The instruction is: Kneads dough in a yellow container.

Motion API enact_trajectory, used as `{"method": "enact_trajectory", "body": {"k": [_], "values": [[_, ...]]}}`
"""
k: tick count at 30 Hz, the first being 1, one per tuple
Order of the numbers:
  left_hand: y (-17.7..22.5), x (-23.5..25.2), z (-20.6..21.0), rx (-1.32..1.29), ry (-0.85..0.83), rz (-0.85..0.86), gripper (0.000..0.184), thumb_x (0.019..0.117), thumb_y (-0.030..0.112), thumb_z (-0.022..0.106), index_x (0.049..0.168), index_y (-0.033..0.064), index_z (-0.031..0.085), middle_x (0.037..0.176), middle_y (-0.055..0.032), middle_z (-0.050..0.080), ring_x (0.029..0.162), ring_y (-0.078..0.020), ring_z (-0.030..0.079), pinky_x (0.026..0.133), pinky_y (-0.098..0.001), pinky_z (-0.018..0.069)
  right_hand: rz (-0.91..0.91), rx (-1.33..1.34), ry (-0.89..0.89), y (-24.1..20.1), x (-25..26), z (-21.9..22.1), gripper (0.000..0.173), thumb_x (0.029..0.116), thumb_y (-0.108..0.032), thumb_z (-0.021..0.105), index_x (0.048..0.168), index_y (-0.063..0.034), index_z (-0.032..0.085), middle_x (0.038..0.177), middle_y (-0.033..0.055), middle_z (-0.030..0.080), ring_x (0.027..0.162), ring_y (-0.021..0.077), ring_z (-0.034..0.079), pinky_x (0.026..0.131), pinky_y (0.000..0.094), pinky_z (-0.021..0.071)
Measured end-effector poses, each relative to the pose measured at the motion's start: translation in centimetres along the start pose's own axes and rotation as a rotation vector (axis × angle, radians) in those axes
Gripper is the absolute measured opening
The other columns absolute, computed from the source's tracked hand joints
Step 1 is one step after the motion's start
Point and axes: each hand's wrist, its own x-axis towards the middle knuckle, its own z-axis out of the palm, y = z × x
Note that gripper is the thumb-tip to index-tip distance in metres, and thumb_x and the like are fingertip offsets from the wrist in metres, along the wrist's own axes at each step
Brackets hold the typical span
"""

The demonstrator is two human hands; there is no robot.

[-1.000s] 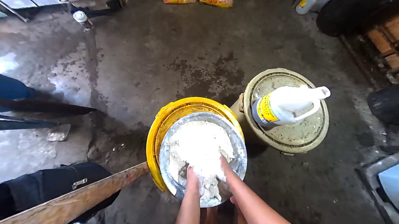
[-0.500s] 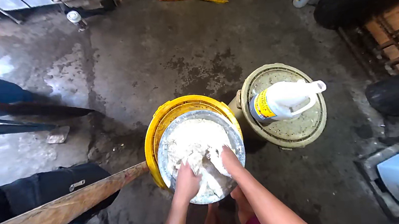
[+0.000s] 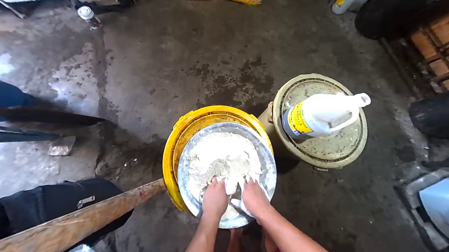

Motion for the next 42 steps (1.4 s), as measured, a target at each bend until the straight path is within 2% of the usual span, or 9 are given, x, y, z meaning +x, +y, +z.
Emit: {"method": "enact_trajectory", "body": {"k": [5, 9, 16, 22, 26, 30, 35, 39, 42], "values": [[-2.1, -1.6, -2.3, -0.408, 0.087, 0.017, 0.044, 0.1006, 0.011, 0.058, 0.142, -0.0037, 0.052, 0.133, -0.0265, 0.062, 0.127, -0.0383, 0.059, 0.110, -0.0551, 0.0449, 0.060, 0.031, 0.090, -0.9, 2.1, -0.6, 0.045, 0.1041, -0.023, 0.052, 0.139, 0.0065, 0.055, 0.144, 0.0288, 0.053, 0.127, 0.0425, 0.059, 0.104, 0.0551, 0.0502], [-3.0, -2.6, -2.7, -0.520, 0.220, -0.096, 0.037, 0.1006, 0.012, 0.059, 0.133, -0.0061, 0.059, 0.128, -0.0281, 0.064, 0.123, -0.0401, 0.060, 0.108, -0.0556, 0.0454, 0.066, 0.107, 0.081, 0.1, 0.4, -5.2, 0.040, 0.1063, -0.017, 0.048, 0.136, 0.0092, 0.057, 0.138, 0.0276, 0.060, 0.132, 0.0393, 0.057, 0.111, 0.0525, 0.0448], [-2.0, -1.2, -1.1, -0.697, 0.489, -0.176, 0.073, 0.0894, 0.010, 0.075, 0.151, -0.0059, 0.039, 0.158, -0.0338, 0.031, 0.144, -0.0443, 0.039, 0.118, -0.0539, 0.0358, -0.094, 0.282, 0.359, 1.9, 3.6, -7.7, 0.059, 0.1014, -0.027, 0.062, 0.151, 0.0003, 0.047, 0.151, 0.0235, 0.051, 0.143, 0.0332, 0.048, 0.121, 0.0446, 0.0361], [-1.4, 0.8, -1.2, -1.048, 0.515, -0.179, 0.050, 0.0995, 0.005, 0.059, 0.146, -0.0096, 0.045, 0.139, -0.0298, 0.056, 0.133, -0.0348, 0.054, 0.115, -0.0479, 0.0403, -0.090, 0.958, 0.184, 2.3, 8.6, -5.9, 0.049, 0.1064, -0.024, 0.057, 0.148, 0.0007, 0.048, 0.149, 0.0201, 0.053, 0.139, 0.0269, 0.051, 0.116, 0.0432, 0.0407], [-0.7, 1.5, -0.9, -1.347, 0.448, -0.246, 0.045, 0.1072, 0.001, 0.038, 0.151, -0.0093, 0.036, 0.150, -0.0301, 0.045, 0.139, -0.0338, 0.047, 0.117, -0.0444, 0.0363, -0.038, 0.846, 0.046, 1.3, 8.9, -4.9, 0.043, 0.1098, -0.019, 0.048, 0.145, 0.0056, 0.049, 0.143, 0.0259, 0.055, 0.132, 0.0309, 0.055, 0.112, 0.0440, 0.0428], [0.4, 1.2, 0.4, -1.537, 0.404, -0.403, 0.050, 0.1143, 0.026, 0.025, 0.153, -0.0033, 0.036, 0.152, -0.0278, 0.044, 0.137, -0.0354, 0.046, 0.112, -0.0516, 0.0379, -0.155, 0.819, -0.043, 0.0, 5.3, -5.5, 0.050, 0.1062, -0.006, 0.051, 0.152, 0.0087, 0.037, 0.151, 0.0282, 0.047, 0.139, 0.0306, 0.048, 0.117, 0.0399, 0.0382], [1.4, -0.3, 0.2, -1.733, 0.360, -0.453, 0.052, 0.1132, 0.036, 0.027, 0.146, 0.0000, 0.044, 0.137, -0.0238, 0.055, 0.118, -0.0314, 0.055, 0.097, -0.0523, 0.0469, -0.238, 0.615, -0.033, -2.7, 3.6, -7.0, 0.047, 0.1034, -0.007, 0.056, 0.146, 0.0112, 0.045, 0.146, 0.0302, 0.052, 0.139, 0.0356, 0.050, 0.118, 0.0442, 0.0376], [2.0, -0.4, -1.8, -1.805, 0.377, -0.437, 0.052, 0.1132, 0.038, 0.025, 0.147, 0.0021, 0.044, 0.138, -0.0213, 0.054, 0.117, -0.0292, 0.055, 0.096, -0.0510, 0.0467, -0.156, 0.741, -0.046, -3.4, 3.4, -5.5, 0.044, 0.1127, -0.010, 0.031, 0.150, 0.0121, 0.039, 0.153, 0.0317, 0.044, 0.144, 0.0380, 0.043, 0.121, 0.0466, 0.0317], [1.9, -1.1, -1.8, -1.751, 0.390, -0.424, 0.050, 0.1135, 0.034, 0.027, 0.146, -0.0004, 0.045, 0.140, -0.0230, 0.053, 0.122, -0.0306, 0.054, 0.100, -0.0512, 0.0451, -0.215, 0.200, -0.006, -2.5, 3.7, -6.5, 0.042, 0.1059, -0.006, 0.046, 0.143, 0.0150, 0.047, 0.148, 0.0316, 0.049, 0.141, 0.0399, 0.048, 0.119, 0.0482, 0.0373]]}}
